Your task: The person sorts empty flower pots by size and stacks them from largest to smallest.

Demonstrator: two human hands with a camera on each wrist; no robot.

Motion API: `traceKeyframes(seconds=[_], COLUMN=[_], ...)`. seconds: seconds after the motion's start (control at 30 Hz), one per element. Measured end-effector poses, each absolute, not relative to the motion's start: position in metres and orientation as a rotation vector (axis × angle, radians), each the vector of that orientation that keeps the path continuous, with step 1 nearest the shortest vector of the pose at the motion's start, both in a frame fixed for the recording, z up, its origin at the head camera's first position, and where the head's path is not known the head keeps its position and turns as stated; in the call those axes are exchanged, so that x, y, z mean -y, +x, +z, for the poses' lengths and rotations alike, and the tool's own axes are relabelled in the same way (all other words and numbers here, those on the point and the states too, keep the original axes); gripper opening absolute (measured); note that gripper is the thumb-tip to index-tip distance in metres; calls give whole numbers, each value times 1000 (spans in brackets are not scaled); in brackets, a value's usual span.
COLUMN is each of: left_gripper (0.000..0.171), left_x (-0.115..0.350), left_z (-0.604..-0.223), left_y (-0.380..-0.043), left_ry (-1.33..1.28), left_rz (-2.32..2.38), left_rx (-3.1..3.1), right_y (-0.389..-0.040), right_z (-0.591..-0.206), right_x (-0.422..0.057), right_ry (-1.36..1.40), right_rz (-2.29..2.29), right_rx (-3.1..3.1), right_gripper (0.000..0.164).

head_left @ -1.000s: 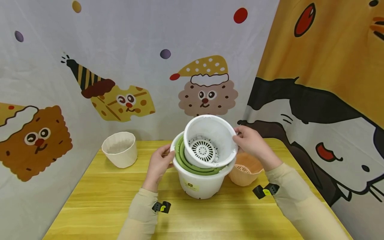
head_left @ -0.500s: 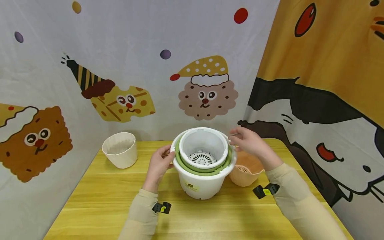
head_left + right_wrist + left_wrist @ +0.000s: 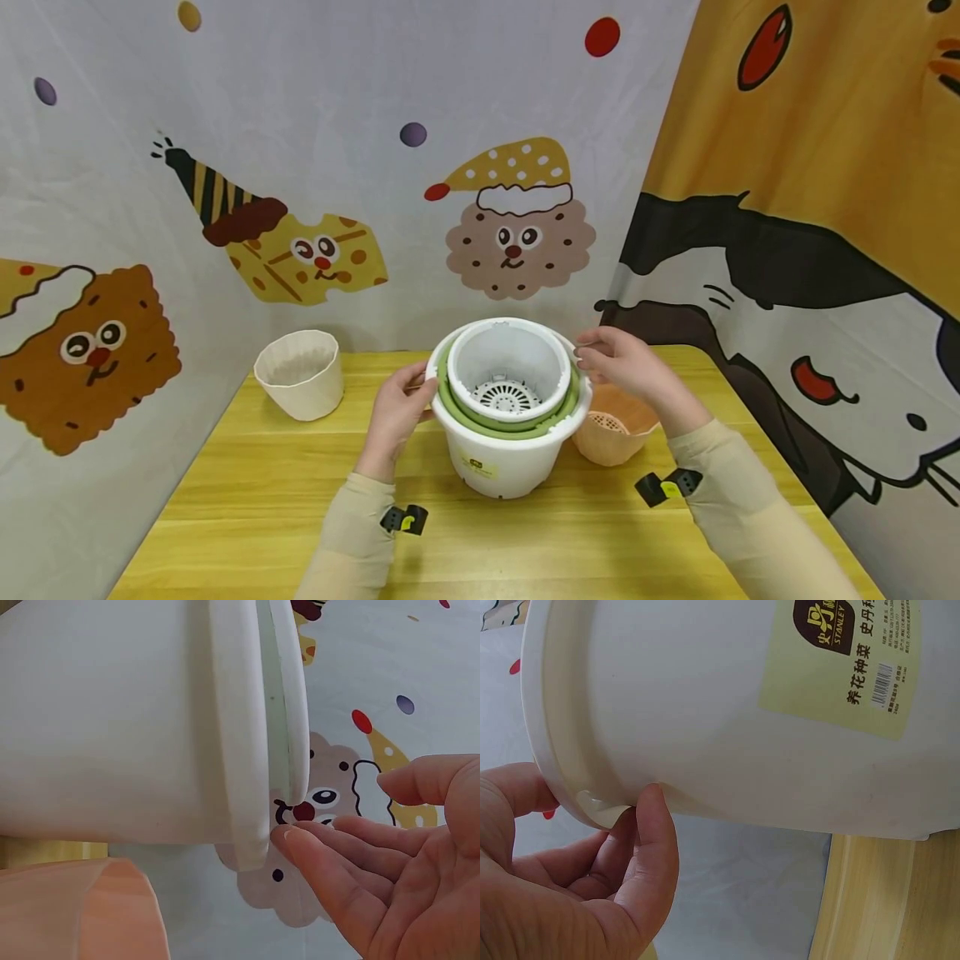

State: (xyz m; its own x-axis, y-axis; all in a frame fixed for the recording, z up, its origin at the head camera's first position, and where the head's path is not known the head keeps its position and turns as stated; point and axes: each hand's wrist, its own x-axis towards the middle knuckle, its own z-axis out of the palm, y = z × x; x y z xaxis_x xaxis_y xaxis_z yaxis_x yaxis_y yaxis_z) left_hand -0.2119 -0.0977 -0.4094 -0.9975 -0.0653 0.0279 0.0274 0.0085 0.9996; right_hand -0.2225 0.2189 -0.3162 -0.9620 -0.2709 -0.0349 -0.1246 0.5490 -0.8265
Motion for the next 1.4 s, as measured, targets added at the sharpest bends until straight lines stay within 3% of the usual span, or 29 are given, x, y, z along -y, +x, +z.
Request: traceKeyframes(seconds=[0.7,1.4], left_gripper=[43,43], left_x=[97,98], left_z=[-409,-410], left_y=[-213,-213], left_ry=[46,46], left_rz=[-2172,-2167], left_rx=[2175,2171], right_y=[-218,-212], right_z=[-332,-348], right_x=[-229,-251], right_ry=[-507,-408], right_rz=[-1514,-1601], right_rx=[-2650,-2801], right_gripper=[46,50])
